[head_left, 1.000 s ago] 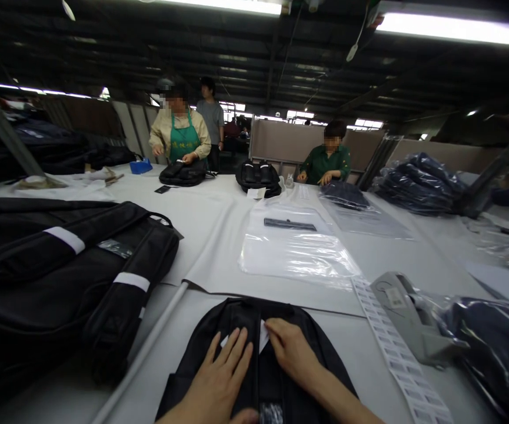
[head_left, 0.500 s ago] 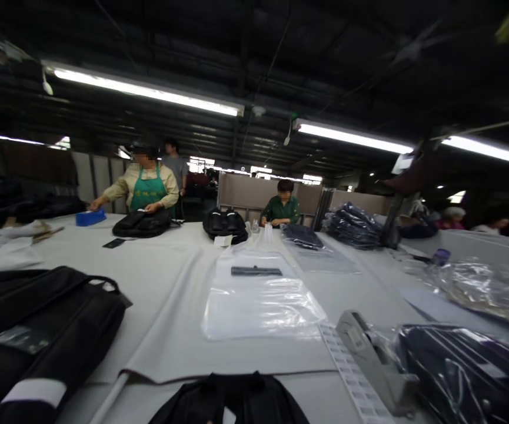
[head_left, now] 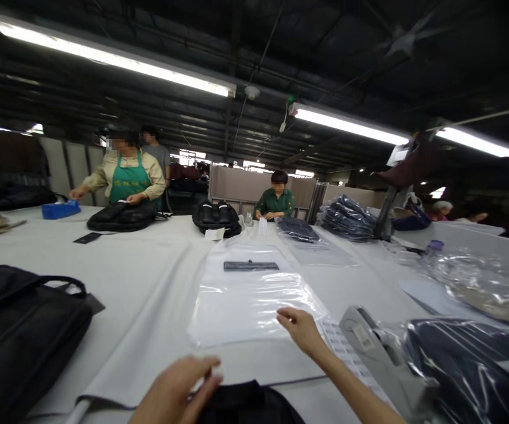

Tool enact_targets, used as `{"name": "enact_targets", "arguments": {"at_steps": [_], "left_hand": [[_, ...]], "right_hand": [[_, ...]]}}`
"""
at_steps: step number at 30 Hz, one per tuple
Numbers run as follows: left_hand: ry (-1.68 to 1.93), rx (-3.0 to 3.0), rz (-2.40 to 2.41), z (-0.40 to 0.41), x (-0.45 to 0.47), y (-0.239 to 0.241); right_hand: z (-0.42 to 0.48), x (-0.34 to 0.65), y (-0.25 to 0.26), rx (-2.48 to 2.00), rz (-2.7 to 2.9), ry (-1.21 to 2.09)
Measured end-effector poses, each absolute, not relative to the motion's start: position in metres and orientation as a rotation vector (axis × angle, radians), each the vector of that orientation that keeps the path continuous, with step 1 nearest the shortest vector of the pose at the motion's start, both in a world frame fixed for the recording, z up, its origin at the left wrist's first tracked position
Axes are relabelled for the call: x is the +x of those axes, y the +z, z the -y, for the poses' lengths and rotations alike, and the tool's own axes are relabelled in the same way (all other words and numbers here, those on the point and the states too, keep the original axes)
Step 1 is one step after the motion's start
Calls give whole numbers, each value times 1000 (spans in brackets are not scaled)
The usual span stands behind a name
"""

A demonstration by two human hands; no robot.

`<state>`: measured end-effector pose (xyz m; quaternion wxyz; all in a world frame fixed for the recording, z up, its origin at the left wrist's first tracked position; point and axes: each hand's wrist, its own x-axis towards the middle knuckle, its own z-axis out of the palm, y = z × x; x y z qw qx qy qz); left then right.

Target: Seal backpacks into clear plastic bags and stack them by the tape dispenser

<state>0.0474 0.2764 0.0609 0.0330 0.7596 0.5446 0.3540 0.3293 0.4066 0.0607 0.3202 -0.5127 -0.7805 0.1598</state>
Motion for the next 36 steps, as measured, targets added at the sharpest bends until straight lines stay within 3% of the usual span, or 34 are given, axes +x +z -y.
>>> {"name": "enact_targets", "arguments": {"at_steps": [4, 9, 18, 25, 36], "left_hand": [[878, 2113, -1744, -365, 47, 65], [631, 2101, -1766, -437, 64, 24], [342, 2187, -1971, -457, 83, 4], [399, 2259, -1973, -463, 62, 13], [412, 2404, -1912, -446, 83, 41]], "right_hand": [[-470, 313, 32, -1384, 2083, 485], [-500, 300, -17, -1478, 2145, 476], [-526, 297, -24, -1379, 2177, 348], [-512, 295, -15, -1032, 2289, 145], [-495, 281, 6, -1021, 2199, -96]]}}
